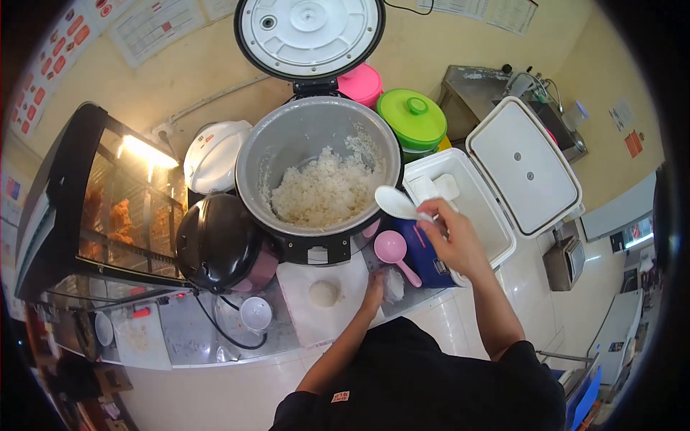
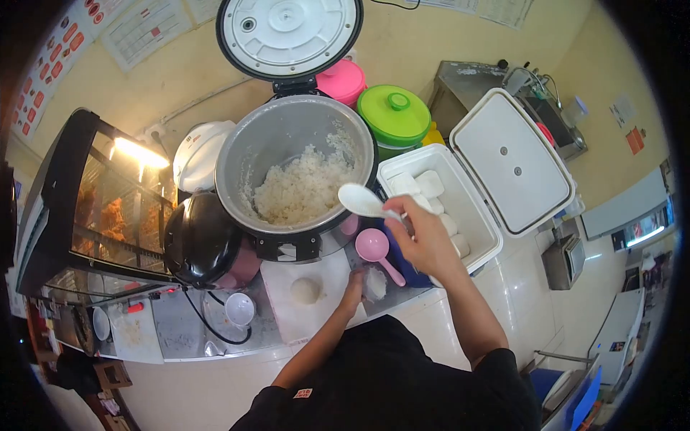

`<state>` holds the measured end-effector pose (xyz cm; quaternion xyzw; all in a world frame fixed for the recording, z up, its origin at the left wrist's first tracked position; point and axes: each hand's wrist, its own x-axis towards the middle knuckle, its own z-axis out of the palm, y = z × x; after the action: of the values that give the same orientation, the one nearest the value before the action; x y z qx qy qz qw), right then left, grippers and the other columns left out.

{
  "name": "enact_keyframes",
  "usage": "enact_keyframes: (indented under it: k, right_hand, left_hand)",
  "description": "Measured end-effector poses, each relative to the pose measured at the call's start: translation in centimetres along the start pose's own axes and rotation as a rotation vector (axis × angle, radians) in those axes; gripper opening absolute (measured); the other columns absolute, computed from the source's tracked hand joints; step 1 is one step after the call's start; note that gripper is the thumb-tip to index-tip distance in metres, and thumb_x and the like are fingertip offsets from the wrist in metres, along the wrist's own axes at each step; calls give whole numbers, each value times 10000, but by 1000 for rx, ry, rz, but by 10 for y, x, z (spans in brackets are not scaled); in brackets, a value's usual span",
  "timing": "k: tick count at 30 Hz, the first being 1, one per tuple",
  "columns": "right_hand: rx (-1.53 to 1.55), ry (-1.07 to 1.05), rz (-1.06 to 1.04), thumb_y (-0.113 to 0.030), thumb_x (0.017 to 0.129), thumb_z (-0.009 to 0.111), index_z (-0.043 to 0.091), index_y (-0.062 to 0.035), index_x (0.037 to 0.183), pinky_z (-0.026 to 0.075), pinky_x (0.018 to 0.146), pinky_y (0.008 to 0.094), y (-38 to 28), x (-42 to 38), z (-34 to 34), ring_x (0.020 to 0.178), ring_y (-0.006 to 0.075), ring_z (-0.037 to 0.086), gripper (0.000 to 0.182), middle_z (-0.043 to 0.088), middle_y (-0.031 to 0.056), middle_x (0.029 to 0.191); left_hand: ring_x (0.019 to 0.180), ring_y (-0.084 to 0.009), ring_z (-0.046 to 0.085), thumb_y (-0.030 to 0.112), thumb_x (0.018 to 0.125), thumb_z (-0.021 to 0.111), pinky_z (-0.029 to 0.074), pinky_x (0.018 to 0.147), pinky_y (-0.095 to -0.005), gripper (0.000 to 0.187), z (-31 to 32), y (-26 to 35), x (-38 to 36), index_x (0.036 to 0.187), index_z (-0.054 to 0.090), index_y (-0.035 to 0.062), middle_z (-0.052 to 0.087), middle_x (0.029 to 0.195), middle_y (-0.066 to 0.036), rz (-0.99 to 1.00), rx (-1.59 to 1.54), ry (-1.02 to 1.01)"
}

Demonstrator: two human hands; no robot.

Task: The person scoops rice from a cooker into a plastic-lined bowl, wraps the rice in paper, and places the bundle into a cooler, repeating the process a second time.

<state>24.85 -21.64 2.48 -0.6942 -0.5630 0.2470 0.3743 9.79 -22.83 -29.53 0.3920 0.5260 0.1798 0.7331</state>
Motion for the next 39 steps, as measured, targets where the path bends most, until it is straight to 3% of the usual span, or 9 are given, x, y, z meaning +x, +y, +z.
enact_keyframes:
  k: [3,11,18,23,26,29,33,36,39]
  right_hand:
    - [270,-106,67,-80,994,546,537,-65,1223,482,689,261,63,-41,36,759,111,594,229,598,37,878]
    - [306,2,359,-57,992,568,498,-15,1230,499,825,301,162,-143,88,942,172,639,252,650,142,1050]
    - [295,36,-33,-7,953,593,518,15,1221,476,914,300,113,-100,81,1026,211,634,279,636,163,1113]
    - [179,161,-245,-27,918,629,609,11,1166,493,912,324,5,-10,40,1033,261,641,252,632,161,1119]
    - [-67,60,-289,-78,882,659,634,-40,1163,496,908,373,-19,51,39,1027,356,629,285,627,168,1119]
    - [-263,265,-530,-72,879,657,639,-33,1127,492,898,394,-10,99,65,1018,360,625,252,637,155,1086]
    - [-53,70,-438,-20,851,650,650,-34,1042,502,869,386,-43,28,84,998,338,631,192,651,143,1027]
    - [-27,-330,-392,-40,822,675,676,-56,1000,510,836,401,24,-56,151,950,332,646,179,660,138,1017]
    - [-196,-381,-273,-103,833,691,662,-94,1149,475,920,424,120,-150,215,1076,309,606,318,633,102,1159]
  left_hand:
    - [1086,-398,589,412,1003,488,464,927,-449,509,19,-42,32,1293,453,-5,592,1236,-212,319,185,134]
    - [1105,-502,531,105,953,487,442,962,-506,380,16,7,-20,1312,437,-9,546,1202,-299,595,448,371]
    - [1090,-444,533,-113,812,490,452,963,-484,500,-12,1,-29,1300,479,-3,511,1188,-276,724,564,458]
    - [902,-314,612,-94,774,556,499,802,-399,342,-45,26,-118,1092,605,22,611,998,-157,773,439,494]
    - [917,-325,621,-51,790,574,474,825,-407,270,-111,-17,-130,1041,620,40,636,951,-145,756,577,616]
    - [1048,-312,608,40,806,624,431,929,-436,276,-166,-31,-143,1080,635,76,643,1087,-125,707,792,564]
    - [1200,-281,562,200,829,713,346,1027,-523,309,-194,-22,-159,1129,672,139,631,1233,-86,763,1069,347]
    - [1245,-252,541,284,839,743,300,1048,-574,324,-214,-35,-163,1146,694,192,635,1251,-42,796,1133,209]
    - [1219,-217,568,267,866,721,304,1055,-565,251,-238,-50,-156,1102,695,185,660,1197,-13,839,1149,113]
